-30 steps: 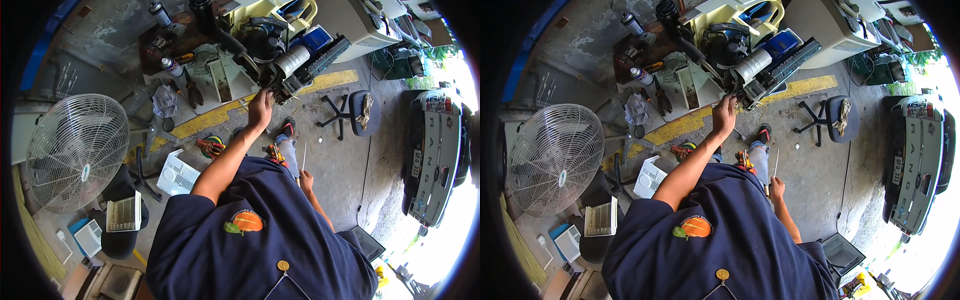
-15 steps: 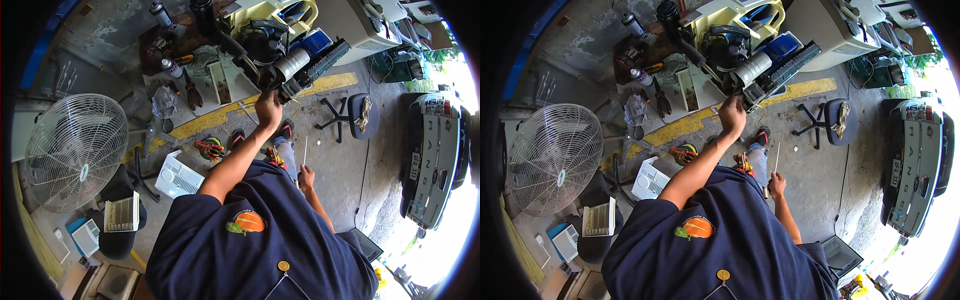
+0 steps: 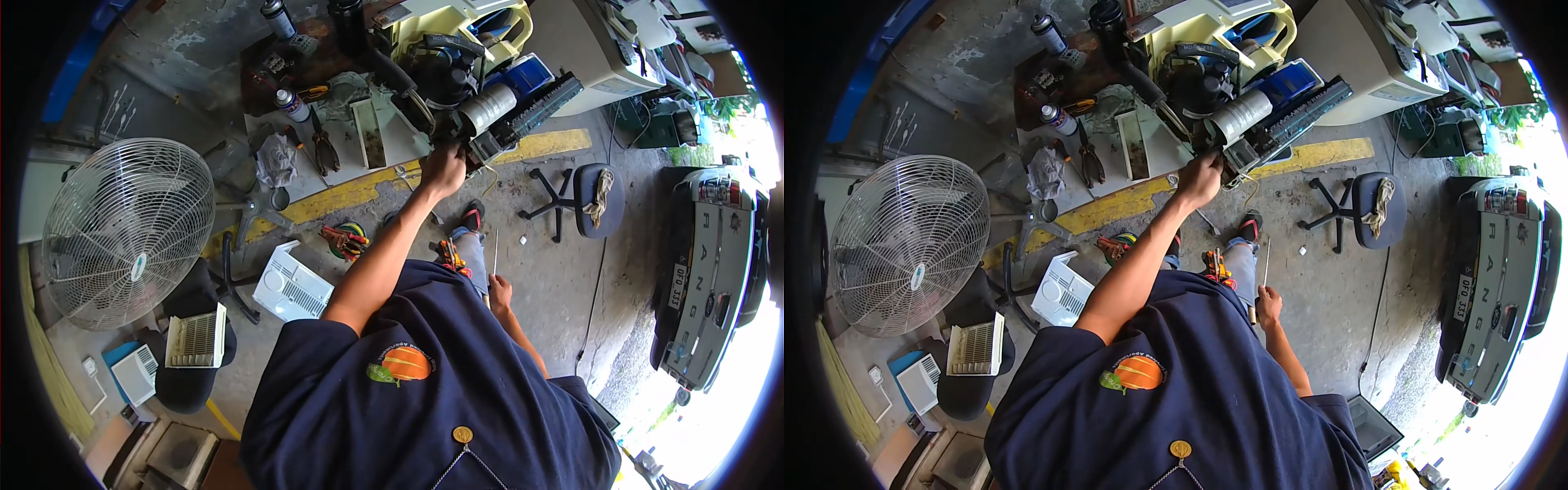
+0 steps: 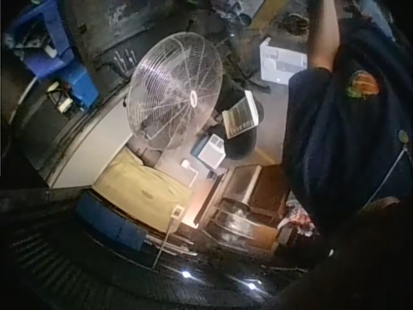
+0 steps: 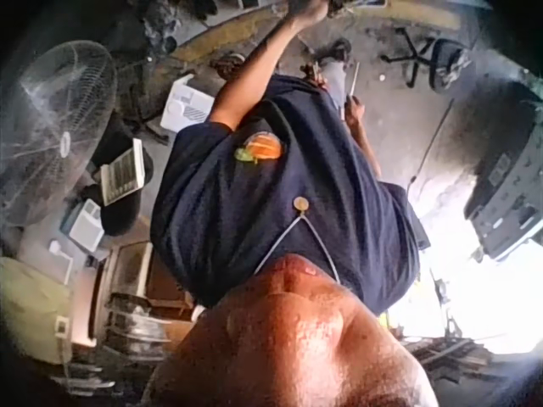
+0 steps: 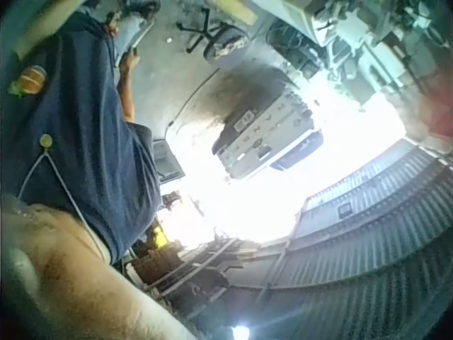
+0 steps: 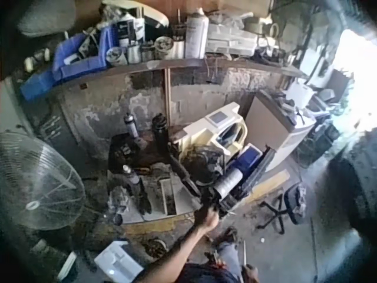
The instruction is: Cleaning and reassembling components of an air conditioning unit using a cloth and a screwdriver.
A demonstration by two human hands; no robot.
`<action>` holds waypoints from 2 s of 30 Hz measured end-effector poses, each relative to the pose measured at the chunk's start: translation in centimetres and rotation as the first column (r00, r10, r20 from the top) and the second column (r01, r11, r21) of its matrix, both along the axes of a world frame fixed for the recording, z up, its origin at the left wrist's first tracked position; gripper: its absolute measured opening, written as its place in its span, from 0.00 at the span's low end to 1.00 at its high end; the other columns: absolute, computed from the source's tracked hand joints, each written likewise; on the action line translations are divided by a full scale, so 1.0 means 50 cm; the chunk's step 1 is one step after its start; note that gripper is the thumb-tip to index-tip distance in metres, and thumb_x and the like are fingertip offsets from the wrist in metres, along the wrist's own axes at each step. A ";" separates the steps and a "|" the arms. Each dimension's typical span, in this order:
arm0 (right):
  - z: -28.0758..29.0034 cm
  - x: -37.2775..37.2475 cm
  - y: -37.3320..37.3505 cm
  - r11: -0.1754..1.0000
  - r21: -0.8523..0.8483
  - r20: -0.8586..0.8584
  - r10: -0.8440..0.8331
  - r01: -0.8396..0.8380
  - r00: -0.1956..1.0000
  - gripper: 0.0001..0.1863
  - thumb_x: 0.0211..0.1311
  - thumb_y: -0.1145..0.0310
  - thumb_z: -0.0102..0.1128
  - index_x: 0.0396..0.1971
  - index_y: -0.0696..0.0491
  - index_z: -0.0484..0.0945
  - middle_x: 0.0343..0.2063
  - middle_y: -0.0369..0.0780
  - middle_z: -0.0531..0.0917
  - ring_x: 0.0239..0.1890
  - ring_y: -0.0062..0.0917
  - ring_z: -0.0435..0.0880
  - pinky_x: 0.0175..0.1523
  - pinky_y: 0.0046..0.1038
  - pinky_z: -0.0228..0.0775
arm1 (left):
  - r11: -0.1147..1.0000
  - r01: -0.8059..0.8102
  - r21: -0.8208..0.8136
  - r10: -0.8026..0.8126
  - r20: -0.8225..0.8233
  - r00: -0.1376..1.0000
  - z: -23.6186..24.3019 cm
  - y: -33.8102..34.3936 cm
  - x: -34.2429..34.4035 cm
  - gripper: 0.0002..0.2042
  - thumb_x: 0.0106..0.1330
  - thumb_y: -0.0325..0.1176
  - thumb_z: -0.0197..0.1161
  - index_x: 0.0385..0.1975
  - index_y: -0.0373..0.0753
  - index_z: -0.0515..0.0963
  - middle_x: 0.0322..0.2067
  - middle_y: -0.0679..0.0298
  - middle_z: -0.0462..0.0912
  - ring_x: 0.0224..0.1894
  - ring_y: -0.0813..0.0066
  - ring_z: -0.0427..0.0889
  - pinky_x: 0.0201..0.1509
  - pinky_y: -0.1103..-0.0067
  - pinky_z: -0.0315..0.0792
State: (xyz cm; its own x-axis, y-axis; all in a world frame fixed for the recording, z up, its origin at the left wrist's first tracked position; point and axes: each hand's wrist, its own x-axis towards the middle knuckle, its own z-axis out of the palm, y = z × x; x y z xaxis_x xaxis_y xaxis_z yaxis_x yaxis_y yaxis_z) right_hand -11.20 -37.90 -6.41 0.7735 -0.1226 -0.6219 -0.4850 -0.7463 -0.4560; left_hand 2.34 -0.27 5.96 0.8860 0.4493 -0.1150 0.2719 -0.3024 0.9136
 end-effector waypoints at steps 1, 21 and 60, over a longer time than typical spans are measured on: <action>0.002 0.003 0.002 1.000 0.002 -0.004 0.004 -0.004 1.000 0.26 0.74 0.52 0.57 0.50 0.63 0.86 0.32 0.48 0.87 0.34 0.36 0.83 0.44 0.36 0.76 | 0.992 0.077 0.103 -0.069 -0.073 0.995 0.002 0.000 0.005 0.15 0.71 0.34 0.56 0.43 0.30 0.84 0.41 0.41 0.88 0.40 0.48 0.85 0.45 0.61 0.77; 0.001 0.003 0.001 0.998 0.033 -0.033 -0.052 0.053 0.998 0.26 0.72 0.52 0.58 0.49 0.62 0.87 0.33 0.49 0.88 0.36 0.38 0.84 0.45 0.36 0.76 | 0.908 0.150 -0.392 -0.182 -0.046 0.982 0.060 0.028 -0.031 0.16 0.71 0.26 0.52 0.53 0.29 0.80 0.44 0.54 0.88 0.42 0.63 0.81 0.52 0.70 0.74; 0.214 0.095 0.030 0.985 0.174 -0.218 0.052 -0.014 0.974 0.17 0.74 0.58 0.59 0.44 0.59 0.86 0.23 0.39 0.80 0.21 0.24 0.75 0.25 0.28 0.66 | 0.839 0.052 -0.542 -0.085 -0.036 0.996 0.022 0.196 -0.295 0.20 0.75 0.28 0.59 0.64 0.30 0.77 0.57 0.53 0.86 0.58 0.66 0.86 0.67 0.73 0.75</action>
State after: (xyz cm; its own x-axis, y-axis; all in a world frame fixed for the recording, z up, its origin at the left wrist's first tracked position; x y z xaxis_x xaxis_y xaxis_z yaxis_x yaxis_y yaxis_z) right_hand -6.45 -36.38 4.28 0.6160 0.0234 -0.7874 -0.5645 -0.6840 -0.4619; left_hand -12.41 9.51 7.05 0.8969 0.2394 -0.3719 0.3247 0.2146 0.9212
